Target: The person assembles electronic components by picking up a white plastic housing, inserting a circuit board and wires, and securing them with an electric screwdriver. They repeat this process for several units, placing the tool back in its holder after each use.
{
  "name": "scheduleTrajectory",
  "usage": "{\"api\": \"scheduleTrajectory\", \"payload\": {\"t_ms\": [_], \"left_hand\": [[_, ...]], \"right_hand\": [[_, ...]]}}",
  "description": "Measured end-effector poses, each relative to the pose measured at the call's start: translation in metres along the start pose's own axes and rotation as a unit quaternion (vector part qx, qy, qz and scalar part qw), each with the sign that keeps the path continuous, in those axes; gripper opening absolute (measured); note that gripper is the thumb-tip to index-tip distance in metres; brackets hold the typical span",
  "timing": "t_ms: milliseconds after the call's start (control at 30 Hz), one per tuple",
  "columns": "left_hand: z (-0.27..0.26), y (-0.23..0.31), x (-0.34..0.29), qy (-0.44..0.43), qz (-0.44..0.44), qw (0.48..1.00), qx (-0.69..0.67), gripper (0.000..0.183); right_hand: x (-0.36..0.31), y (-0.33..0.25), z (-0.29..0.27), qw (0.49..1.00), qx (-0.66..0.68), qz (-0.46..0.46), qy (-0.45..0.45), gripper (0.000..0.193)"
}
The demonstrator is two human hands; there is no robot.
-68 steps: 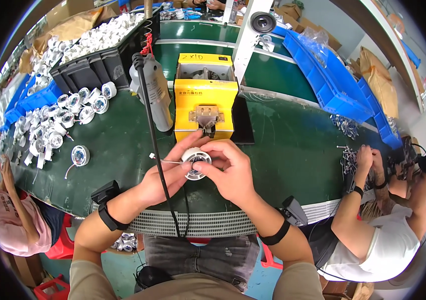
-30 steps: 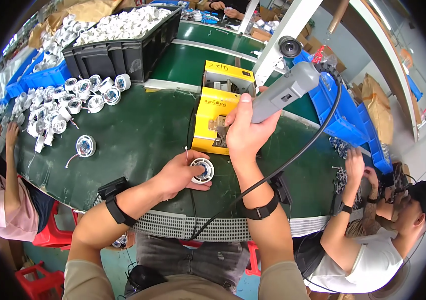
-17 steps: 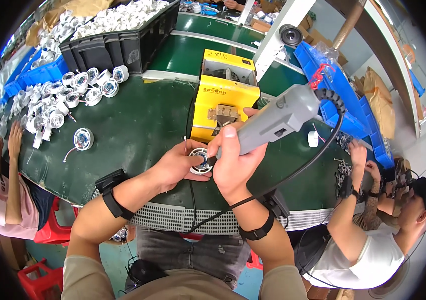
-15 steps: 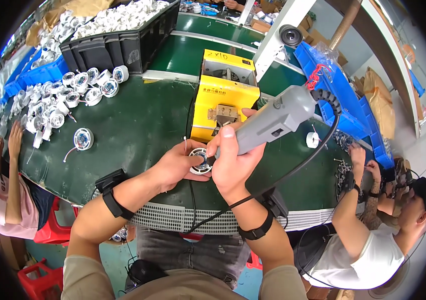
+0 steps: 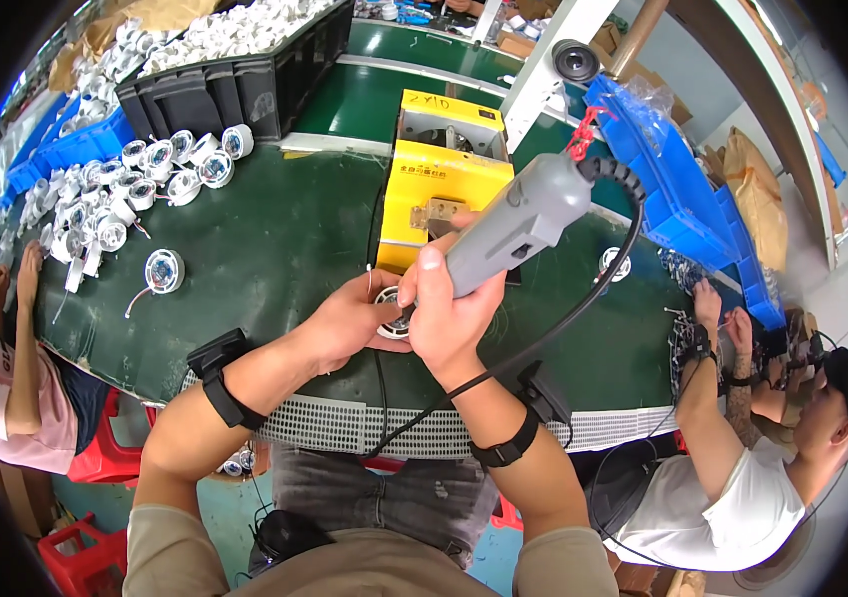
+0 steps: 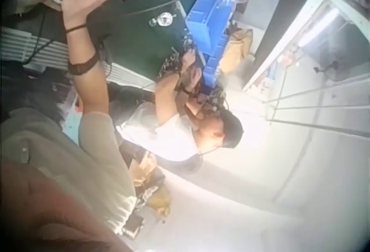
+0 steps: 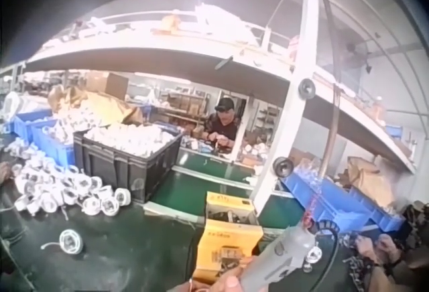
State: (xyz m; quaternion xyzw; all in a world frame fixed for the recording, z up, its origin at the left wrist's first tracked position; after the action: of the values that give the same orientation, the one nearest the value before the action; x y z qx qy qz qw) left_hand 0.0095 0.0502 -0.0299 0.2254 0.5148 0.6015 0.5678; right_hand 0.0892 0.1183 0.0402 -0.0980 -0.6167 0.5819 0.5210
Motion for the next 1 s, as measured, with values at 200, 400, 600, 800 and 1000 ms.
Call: {"api": "scheduleTrajectory", "payload": {"t_ms": [200,400,600,800,1000], "left_hand": [[-0.013,0.008,-0.010,-0.025,0.051,0.993,0.103,0.028],[-0.112,0.103,-0.067,0.448,0.277,0.627,0.574,0.049],[-0.084,0.106,-0.057,0.194,0.129,0.859,0.455,0.026],[-0.006,0.038,-0.034,-0.130,0.041,0.967,0.214,0.046],[0.007,0.006,-0.021,-0.248,-0.079,0.963,0.071,0.056]], "right_hand": [[-0.010,0.000,0.002,0.992,0.045,-0.015,-0.114,0.047],[0.043,-0.012,-0.148,0.873,-0.410,-0.094,0.247,0.077],[0.070,0.039,-0.298,0.627,-0.711,0.224,0.224,0.077],[0.007,-0.021,-0.139,0.894,-0.410,-0.031,-0.179,0.062],[-0.030,-0.032,-0.060,0.877,-0.308,-0.010,-0.370,0.076]]}}
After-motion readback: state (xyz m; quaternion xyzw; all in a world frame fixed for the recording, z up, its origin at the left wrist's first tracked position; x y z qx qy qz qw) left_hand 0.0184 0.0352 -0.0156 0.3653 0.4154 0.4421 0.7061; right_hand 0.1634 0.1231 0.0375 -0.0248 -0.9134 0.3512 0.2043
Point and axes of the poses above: each hand's wrist, its own x-axis towards the middle knuckle, its own z-axis out of the palm, y = z × x, the point moved 4 cm from there along x, towards the middle knuckle
